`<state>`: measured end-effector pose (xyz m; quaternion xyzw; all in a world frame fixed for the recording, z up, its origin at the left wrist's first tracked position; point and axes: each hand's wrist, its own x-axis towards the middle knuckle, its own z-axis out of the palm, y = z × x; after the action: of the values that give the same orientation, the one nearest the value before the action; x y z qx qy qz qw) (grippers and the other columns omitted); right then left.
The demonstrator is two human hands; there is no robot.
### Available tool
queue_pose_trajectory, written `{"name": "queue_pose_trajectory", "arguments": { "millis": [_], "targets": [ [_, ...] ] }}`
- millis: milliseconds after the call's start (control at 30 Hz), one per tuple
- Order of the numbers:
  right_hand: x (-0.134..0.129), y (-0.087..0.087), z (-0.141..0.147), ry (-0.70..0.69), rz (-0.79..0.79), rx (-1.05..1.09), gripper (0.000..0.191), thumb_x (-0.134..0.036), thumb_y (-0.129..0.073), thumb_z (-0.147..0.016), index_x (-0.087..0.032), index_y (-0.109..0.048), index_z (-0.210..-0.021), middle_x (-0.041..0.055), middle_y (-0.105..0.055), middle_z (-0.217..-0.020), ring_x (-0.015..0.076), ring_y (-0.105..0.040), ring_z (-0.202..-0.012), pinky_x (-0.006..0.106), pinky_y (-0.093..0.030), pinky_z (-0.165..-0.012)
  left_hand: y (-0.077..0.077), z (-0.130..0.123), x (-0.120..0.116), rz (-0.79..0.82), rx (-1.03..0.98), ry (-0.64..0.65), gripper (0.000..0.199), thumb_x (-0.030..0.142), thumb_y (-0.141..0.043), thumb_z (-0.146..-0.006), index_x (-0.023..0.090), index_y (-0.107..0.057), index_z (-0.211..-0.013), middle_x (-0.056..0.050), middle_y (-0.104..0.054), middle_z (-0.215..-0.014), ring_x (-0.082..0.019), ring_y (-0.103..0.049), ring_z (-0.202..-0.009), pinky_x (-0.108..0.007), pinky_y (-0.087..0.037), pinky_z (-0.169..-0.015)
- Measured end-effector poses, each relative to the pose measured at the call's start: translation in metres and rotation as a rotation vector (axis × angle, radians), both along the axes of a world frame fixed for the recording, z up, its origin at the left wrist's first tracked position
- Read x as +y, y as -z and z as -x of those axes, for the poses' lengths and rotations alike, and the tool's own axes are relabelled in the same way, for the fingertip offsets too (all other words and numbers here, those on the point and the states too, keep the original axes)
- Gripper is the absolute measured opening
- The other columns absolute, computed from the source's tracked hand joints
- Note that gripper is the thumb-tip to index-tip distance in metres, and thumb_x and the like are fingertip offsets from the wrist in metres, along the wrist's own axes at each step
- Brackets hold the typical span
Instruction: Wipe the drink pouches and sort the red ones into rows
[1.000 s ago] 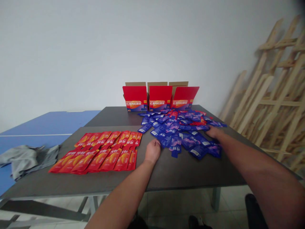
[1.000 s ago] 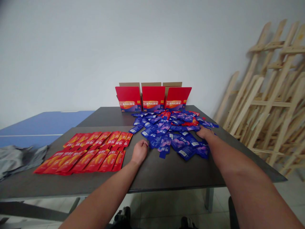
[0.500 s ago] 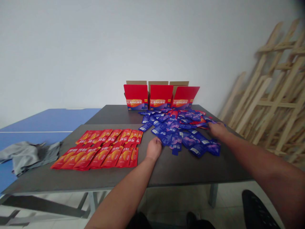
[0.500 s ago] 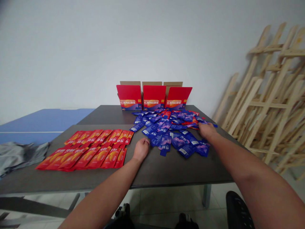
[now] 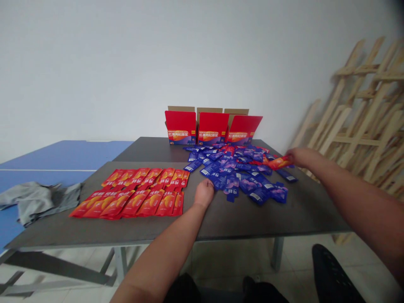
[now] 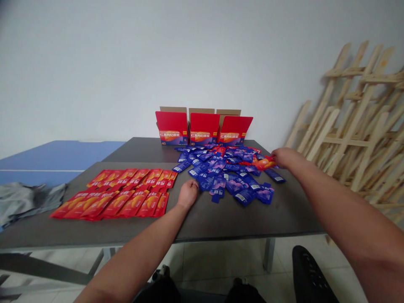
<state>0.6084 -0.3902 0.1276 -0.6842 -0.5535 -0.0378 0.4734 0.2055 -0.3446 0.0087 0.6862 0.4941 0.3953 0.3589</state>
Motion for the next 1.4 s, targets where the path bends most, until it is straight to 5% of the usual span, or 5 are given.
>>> {"name": "queue_pose_trajectory", "arguments": {
  "millis": [167, 367, 533, 1000, 1400],
  "targets": [
    [0.030, -0.010, 0.072, -0.177, -0.037, 0.452, 0.019, -0.021, -0.078, -0.069, -0.024, -0.058, -0.069, 0.0038, -0.064, -0.067, 0.0222, -0.068, -0.078, 0.038, -0.056, -0.078, 0.003, 0.001, 0.002, -0.016, -0.018, 0.003, 0.020, 0.012, -0.040, -0.078, 0.019, -0.053, -0.064, -0.002, -0.062, -0.068, -0.015, -0.056, -0.069, -0.025, -0.038, -0.065],
    [0.066, 0.062, 0.242, -0.439, -0.123, 1.077, 0.025, -0.024, -0.073, -0.068, -0.020, -0.055, -0.085, -0.0002, -0.067, -0.080, 0.0130, -0.063, -0.061, 0.030, -0.057, -0.056, 0.004, 0.002, 0.002, -0.007, -0.062, -0.023, 0.020, 0.013, -0.039, -0.079, 0.020, -0.052, -0.065, -0.001, -0.061, -0.068, -0.015, -0.055, -0.069, -0.025, -0.037, -0.064],
    [0.080, 0.104, 0.318, -0.429, -0.279, 1.236, 0.023, -0.027, -0.067, -0.071, -0.020, -0.052, -0.086, -0.0006, -0.066, -0.079, 0.0125, -0.064, -0.065, 0.028, -0.057, -0.061, 0.002, 0.001, 0.000, -0.014, -0.116, -0.107, 0.017, 0.020, -0.039, -0.087, 0.021, -0.046, -0.071, -0.001, -0.058, -0.071, -0.015, -0.054, -0.071, -0.025, -0.038, -0.065],
    [0.068, 0.129, 0.341, -0.592, -0.199, 1.028, 0.029, -0.043, -0.062, -0.077, -0.024, -0.045, -0.091, 0.0013, -0.066, -0.084, 0.0184, -0.066, -0.074, 0.034, -0.056, -0.067, 0.002, 0.004, -0.006, -0.388, -0.268, -0.350, 0.034, 0.029, -0.054, -0.087, 0.020, -0.044, -0.119, -0.013, -0.045, -0.123, -0.023, -0.042, -0.122, -0.040, -0.040, -0.100],
    [0.061, 0.132, 0.342, -0.670, -0.163, 0.820, 0.018, -0.038, -0.063, -0.080, -0.022, -0.059, -0.087, 0.0010, -0.068, -0.081, 0.0175, -0.064, -0.074, 0.032, -0.052, -0.071, -0.022, 0.009, 0.005, -0.308, -0.453, -0.329, 0.062, 0.028, -0.067, -0.079, 0.019, -0.037, -0.132, -0.016, -0.044, -0.132, -0.020, -0.055, -0.113, -0.032, -0.050, -0.092]
  ]
}}
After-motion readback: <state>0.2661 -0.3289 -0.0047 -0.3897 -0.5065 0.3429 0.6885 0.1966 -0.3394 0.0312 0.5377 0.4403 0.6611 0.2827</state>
